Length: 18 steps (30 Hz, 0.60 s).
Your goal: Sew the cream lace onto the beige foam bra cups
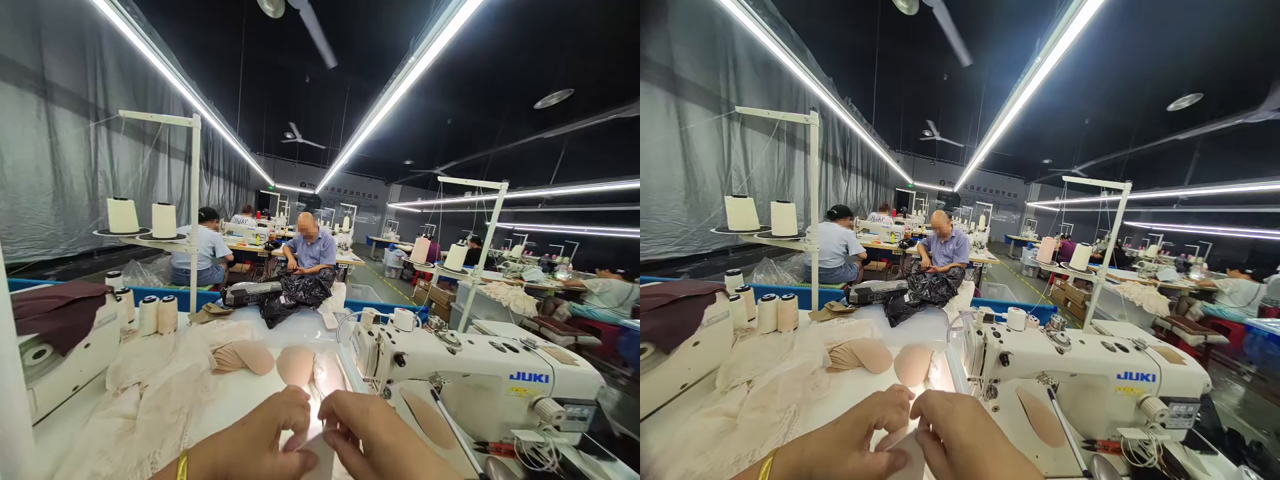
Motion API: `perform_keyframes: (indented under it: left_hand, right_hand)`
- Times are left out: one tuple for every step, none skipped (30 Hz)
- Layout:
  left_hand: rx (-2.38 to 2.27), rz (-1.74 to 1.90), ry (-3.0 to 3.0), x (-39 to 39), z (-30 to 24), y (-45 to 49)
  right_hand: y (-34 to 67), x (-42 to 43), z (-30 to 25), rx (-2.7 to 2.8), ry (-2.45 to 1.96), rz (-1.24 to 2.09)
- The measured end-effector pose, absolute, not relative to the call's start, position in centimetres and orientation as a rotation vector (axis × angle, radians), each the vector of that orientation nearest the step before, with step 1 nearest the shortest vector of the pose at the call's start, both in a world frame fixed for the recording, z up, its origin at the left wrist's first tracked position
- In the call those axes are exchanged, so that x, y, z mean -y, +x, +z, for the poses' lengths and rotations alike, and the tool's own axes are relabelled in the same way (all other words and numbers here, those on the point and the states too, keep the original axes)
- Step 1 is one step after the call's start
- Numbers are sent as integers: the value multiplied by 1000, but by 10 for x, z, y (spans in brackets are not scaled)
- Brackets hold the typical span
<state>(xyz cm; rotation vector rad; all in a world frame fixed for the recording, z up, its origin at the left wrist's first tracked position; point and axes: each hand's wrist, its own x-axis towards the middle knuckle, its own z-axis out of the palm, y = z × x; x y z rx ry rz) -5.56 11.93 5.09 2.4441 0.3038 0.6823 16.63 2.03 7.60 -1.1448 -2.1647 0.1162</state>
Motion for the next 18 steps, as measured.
perform_keyframes:
  left_hand:
    - [-283,854,2552,-122,49,-55]
    - [-253,1026,2645,-125,47,-54]
    - [-221,1172,2733,-127,46,-54]
    - [-191,1279,2837,-129,44,-55]
    - [-182,1327,2952,-130,41,-56]
    - [-207,1294,3072,-130,37,-58]
    - [-262,1169,3184,-129,31,-59]
    - [-328,974,3268,-127,25,-61]
    - [-392,760,3309,-124,18,-61]
    - [-428,583,3314,-121,13,-60]
    - [-424,472,3309,-119,8,-59]
    - [-380,431,3314,-117,5,-55]
    - [-316,435,3329,-116,3,-50]
    - [-254,454,3348,-117,2,-45]
    - [-212,452,3361,-119,3,-38]
    - [-207,418,3364,-122,4,-31]
    - [-236,364,3357,-125,6,-24]
    - [-288,311,3343,-128,7,-18]
  right_hand:
    - [163,-23,75,2171,-1070,-107]
    - [159,-26,73,2156,-989,-315]
    - [156,-29,67,2128,-921,-481]
    - [155,-31,59,2094,-883,-599]
    - [154,-33,49,2069,-878,-666]
    - [155,-34,36,2067,-890,-688]
    - [158,-34,22,2089,-914,-686]
    - [162,-34,7,2134,-938,-671]
    - [168,-34,-7,2193,-958,-650]
    - [175,-33,-20,2255,-968,-628]
    - [182,-33,-32,2314,-971,-601]
    - [189,-33,-40,2364,-970,-572]
    - [197,-34,-47,2401,-973,-543]
    - [204,-36,-51,2424,-982,-511]
    - [211,-39,-54,2434,-994,-479]
    - [217,-42,-55,2436,-998,-449]
    - [222,-45,-55,2430,-996,-415]
    - [226,-48,-55,2417,-992,-373]
